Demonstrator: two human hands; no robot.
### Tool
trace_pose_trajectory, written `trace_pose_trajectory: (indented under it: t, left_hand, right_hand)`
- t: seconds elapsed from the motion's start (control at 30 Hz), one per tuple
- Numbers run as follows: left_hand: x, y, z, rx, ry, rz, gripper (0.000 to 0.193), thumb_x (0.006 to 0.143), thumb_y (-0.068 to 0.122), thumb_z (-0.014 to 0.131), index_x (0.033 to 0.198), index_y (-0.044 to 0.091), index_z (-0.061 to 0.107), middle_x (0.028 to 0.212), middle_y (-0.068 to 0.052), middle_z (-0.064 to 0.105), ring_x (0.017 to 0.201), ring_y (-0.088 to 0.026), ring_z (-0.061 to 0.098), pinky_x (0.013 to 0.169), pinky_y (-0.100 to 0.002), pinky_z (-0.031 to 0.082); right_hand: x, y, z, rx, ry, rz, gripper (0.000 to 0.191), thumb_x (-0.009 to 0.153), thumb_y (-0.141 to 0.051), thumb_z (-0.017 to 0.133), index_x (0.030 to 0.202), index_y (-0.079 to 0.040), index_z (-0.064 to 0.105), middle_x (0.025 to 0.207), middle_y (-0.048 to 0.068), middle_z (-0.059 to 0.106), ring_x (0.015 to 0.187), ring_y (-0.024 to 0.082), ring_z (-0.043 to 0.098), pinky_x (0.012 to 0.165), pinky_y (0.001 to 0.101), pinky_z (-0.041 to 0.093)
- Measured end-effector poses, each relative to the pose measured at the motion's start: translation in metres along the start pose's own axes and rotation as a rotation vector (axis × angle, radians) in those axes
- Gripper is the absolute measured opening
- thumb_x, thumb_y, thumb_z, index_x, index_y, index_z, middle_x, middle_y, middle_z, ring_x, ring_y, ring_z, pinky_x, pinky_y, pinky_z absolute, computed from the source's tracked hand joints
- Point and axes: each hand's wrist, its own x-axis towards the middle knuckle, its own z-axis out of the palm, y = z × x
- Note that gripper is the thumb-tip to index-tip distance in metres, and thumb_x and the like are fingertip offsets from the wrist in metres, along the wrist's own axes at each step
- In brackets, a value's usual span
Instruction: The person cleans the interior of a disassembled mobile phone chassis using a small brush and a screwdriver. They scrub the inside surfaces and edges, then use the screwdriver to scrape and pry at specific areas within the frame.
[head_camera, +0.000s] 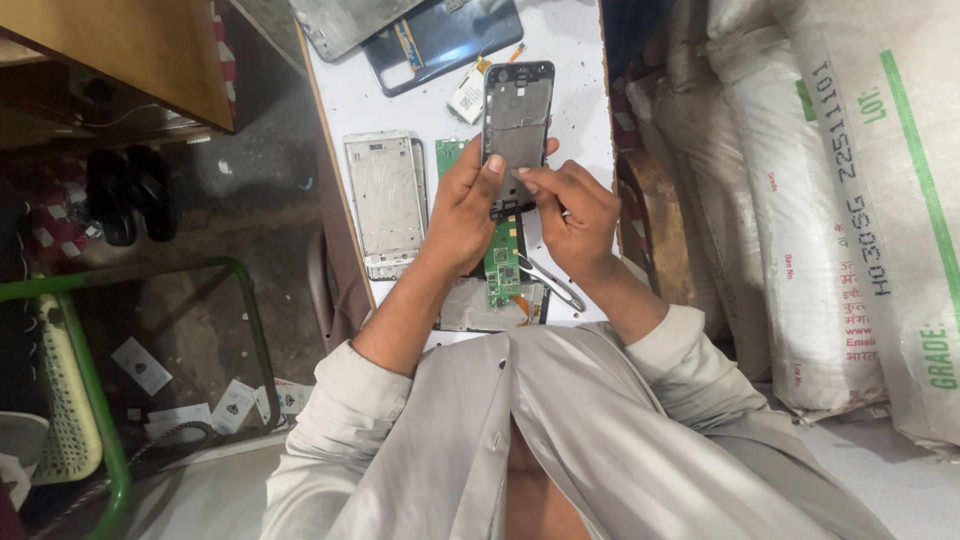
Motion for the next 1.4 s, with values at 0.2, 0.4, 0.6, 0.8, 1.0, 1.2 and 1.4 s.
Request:
trace_pose_trajectory:
  t: [0.2, 0.4, 0.6, 0.8, 1.0, 1.2, 1.4]
  left_hand:
    - [0.000, -0.001, 0.000, 0.051, -0.001, 0.018, 0.044, 0.116, 0.028, 0.041, 0.147, -0.003, 0.047, 0.138, -0.018, 0.066, 0.127, -0.024, 0.063, 0.114, -0.038, 0.050]
    - [0.001, -0.007, -0.003, 0.010, 0.001, 0.012, 0.045, 0.115, 0.029, 0.043, 0.144, -0.004, 0.049, 0.136, -0.017, 0.066, 0.126, -0.023, 0.065, 0.113, -0.039, 0.051]
    - [0.000, -0.010, -0.006, -0.020, 0.002, 0.006, 0.046, 0.117, 0.031, 0.041, 0.145, -0.004, 0.050, 0.136, -0.018, 0.066, 0.123, -0.023, 0.065, 0.112, -0.038, 0.052]
    - [0.000, -0.009, -0.007, -0.093, -0.023, 0.010, 0.047, 0.116, 0.033, 0.040, 0.147, -0.002, 0.048, 0.137, -0.017, 0.066, 0.126, -0.024, 0.064, 0.112, -0.040, 0.052]
    - [-0.001, -0.009, -0.006, -0.046, -0.012, 0.012, 0.049, 0.116, 0.036, 0.041, 0.146, -0.002, 0.050, 0.137, -0.017, 0.066, 0.126, -0.024, 0.064, 0.112, -0.039, 0.052]
    - [0.001, -0.012, -0.006, -0.047, 0.000, -0.008, 0.051, 0.114, 0.037, 0.043, 0.147, -0.002, 0.049, 0.137, -0.017, 0.066, 0.127, -0.024, 0.064, 0.114, -0.039, 0.051]
    - [0.001, -0.011, -0.006, -0.067, -0.003, -0.004, 0.050, 0.116, 0.036, 0.042, 0.146, -0.003, 0.050, 0.138, -0.018, 0.066, 0.128, -0.025, 0.064, 0.113, -0.040, 0.052]
  right_hand:
    - [0.000, 0.000, -0.001, 0.013, 0.016, 0.021, 0.014, 0.101, 0.003, 0.070, 0.113, -0.004, 0.074, 0.081, 0.006, 0.063, 0.069, 0.010, 0.058, 0.061, 0.0267, 0.044]
    - [0.000, 0.002, 0.000, 0.048, 0.088, 0.086, 0.013, 0.102, 0.004, 0.071, 0.113, -0.003, 0.073, 0.081, 0.006, 0.064, 0.068, 0.011, 0.054, 0.062, 0.0271, 0.044]
    - [-0.001, 0.002, -0.002, 0.055, 0.011, -0.017, 0.026, 0.099, 0.012, 0.064, 0.116, -0.004, 0.072, 0.088, 0.008, 0.066, 0.080, 0.012, 0.066, 0.072, 0.0275, 0.052]
    - [0.000, -0.001, -0.002, 0.009, -0.034, -0.045, 0.027, 0.093, 0.015, 0.068, 0.112, -0.004, 0.073, 0.085, 0.009, 0.067, 0.073, 0.013, 0.064, 0.064, 0.0268, 0.049]
    - [0.000, -0.003, -0.003, -0.006, -0.022, -0.044, 0.027, 0.093, 0.015, 0.068, 0.113, -0.004, 0.073, 0.083, 0.008, 0.064, 0.073, 0.015, 0.066, 0.065, 0.0277, 0.050]
    - [0.001, -0.001, -0.001, 0.030, 0.048, 0.018, 0.027, 0.097, 0.017, 0.067, 0.114, -0.004, 0.072, 0.085, 0.009, 0.066, 0.075, 0.015, 0.065, 0.067, 0.0271, 0.051]
    - [-0.001, 0.000, -0.001, 0.027, 0.011, -0.032, 0.032, 0.094, 0.019, 0.063, 0.115, -0.004, 0.071, 0.087, 0.008, 0.065, 0.079, 0.015, 0.066, 0.070, 0.0281, 0.053]
